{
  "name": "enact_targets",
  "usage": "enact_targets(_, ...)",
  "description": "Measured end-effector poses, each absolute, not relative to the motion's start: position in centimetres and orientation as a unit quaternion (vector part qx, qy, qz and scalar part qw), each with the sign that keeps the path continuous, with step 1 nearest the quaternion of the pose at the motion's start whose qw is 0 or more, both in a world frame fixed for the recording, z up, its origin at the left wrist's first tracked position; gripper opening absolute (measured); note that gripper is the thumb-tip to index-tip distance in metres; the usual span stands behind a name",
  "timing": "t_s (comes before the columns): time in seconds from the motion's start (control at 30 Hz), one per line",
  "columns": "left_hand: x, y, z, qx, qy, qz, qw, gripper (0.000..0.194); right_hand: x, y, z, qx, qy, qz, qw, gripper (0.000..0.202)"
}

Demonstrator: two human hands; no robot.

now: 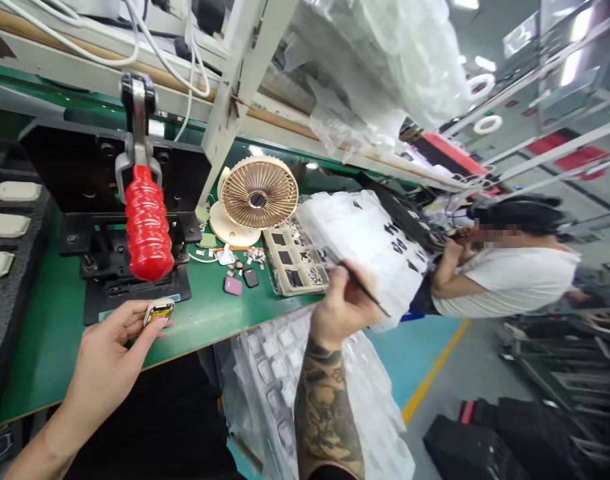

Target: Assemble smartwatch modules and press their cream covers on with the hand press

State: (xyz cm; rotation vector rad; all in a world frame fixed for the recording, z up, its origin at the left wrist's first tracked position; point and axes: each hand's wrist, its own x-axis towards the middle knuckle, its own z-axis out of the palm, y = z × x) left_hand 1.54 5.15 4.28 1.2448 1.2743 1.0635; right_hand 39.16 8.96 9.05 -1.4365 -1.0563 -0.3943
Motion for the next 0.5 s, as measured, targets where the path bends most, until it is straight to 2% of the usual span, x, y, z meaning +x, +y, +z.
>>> enact_targets(0.07,1.5,5.0,4.0,0.542,0.538,0.437,0.476,0.032,35.7,7.9,7.5,-0.563,-0.604,-0.128,0.55,0.014)
enact_targets(0.17,1.4,4.7,3.9,0.565,0.541,0.437,0.444,0.028,31.4,7.6,6.2,-0.427,-0.825,-0.068,0.365,0.029)
enact_targets(0.23,1.2,4.6,3.8,0.57,0.542,0.433,0.439,0.026,29.7,8.2,6.0,-0.379,-0.892,-0.078,0.236,0.026)
enact_targets(0.3,1.1,4.6,3.5,0.581,0.546,0.417,0.436,0.026,29.0,8.9,5.9,-0.376,-0.911,-0.089,0.145,0.023)
enact_targets(0.37,0.9,4.6,3.1,0.596,0.551,0.399,0.427,0.028,29.5,9.4,6.1,-0.38,-0.914,-0.084,0.112,0.025)
enact_targets(0.5,0.4,4.7,2.7,0.629,0.556,0.401,0.366,0.034,34.6,9.5,8.1,-0.473,-0.869,-0.065,0.131,0.028)
